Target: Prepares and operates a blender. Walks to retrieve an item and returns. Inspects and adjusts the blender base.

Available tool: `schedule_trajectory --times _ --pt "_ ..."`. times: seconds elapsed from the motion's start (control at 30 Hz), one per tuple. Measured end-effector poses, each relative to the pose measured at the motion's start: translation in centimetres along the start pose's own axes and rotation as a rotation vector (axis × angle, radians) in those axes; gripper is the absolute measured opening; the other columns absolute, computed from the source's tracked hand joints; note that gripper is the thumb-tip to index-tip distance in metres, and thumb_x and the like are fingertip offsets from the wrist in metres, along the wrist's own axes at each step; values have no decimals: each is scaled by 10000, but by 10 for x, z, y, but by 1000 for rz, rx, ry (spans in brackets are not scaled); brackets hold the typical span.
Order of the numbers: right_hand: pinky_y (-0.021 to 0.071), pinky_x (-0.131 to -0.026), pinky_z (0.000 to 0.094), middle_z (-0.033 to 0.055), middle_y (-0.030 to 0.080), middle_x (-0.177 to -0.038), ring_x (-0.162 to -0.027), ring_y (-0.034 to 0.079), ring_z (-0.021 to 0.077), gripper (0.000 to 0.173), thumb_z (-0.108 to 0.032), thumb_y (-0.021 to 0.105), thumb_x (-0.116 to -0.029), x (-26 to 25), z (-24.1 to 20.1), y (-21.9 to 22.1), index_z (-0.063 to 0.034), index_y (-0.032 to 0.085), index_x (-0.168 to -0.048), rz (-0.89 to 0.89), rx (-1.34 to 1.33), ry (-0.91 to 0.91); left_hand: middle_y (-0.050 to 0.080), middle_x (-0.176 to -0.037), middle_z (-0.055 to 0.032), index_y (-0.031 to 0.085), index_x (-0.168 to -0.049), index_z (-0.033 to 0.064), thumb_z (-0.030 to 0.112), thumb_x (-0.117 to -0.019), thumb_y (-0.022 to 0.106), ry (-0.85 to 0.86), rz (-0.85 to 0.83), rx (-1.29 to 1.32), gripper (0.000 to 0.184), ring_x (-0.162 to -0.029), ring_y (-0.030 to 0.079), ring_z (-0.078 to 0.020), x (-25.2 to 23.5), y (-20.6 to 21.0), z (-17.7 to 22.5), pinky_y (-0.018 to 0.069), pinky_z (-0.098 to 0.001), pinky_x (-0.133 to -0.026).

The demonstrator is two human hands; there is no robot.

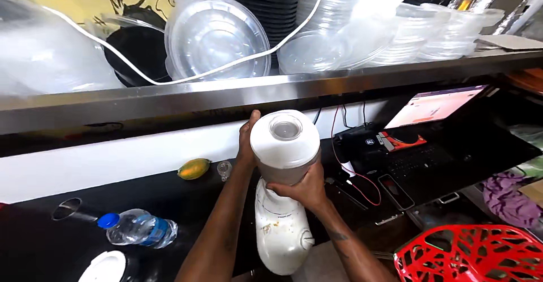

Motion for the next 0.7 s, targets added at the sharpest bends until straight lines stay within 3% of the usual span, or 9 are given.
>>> schedule_trajectory --times 0.13,0.27,0.33,0.4,0.53,0.7 --pt "564 -1039 341 63 617 -1356 -1217 625 112 1424 -511 1014 -434 -6 5 -7 -64 283 -1571 -72 -12 32 740 -889 -65 713 -1013 65 471 -1071 470 55 71 49 477 -837 719 -143 11 1 5 623 -356 -790" --pt "540 -1026 285 20 562 -1418 -1247 581 66 1424 -499 988 -450 7 29 -15 -135 228 -1597 -141 -57 83 720 -860 -78 701 -983 51 434 -1080 466 131 73 61 460 -809 709 -170 16 0 1 618 -395 -780" --pt "544 -1041 299 46 572 -1407 -1249 589 83 1461 -525 999 -423 17 35 -13 -90 228 -1586 -114 -57 85 717 -838 -65 698 -972 60 443 -1075 475 128 6 -12 455 -786 707 -158 14 0 3 621 -379 -759" --pt "541 -1060 341 89 590 -1389 -1247 602 113 1507 -530 1012 -381 32 42 -7 -29 235 -1571 -116 -11 120 696 -790 6 676 -924 107 429 -1058 484 167 -92 -103 398 -743 681 -87 12 0 9 608 -305 -734" --pt "549 -1040 377 106 657 -1297 -1196 637 130 1439 -665 965 -386 66 74 11 28 369 -1497 -99 156 215 662 -717 46 667 -842 138 419 -1041 507 278 -134 -120 380 -670 643 -45 10 -2 10 577 -246 -671" --pt "575 -998 374 60 695 -1200 -1126 665 101 1229 -652 953 -459 70 76 14 -17 494 -1405 -80 224 220 659 -699 34 675 -823 141 474 -1021 529 292 -20 -90 414 -652 643 -62 17 0 10 581 -262 -655"
Point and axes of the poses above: each hand's wrist, its own x-axis away from the middle knuckle, its own y-axis out of the palm, z = x × y, the point moved 7 cm from there along -x, towards the middle knuckle
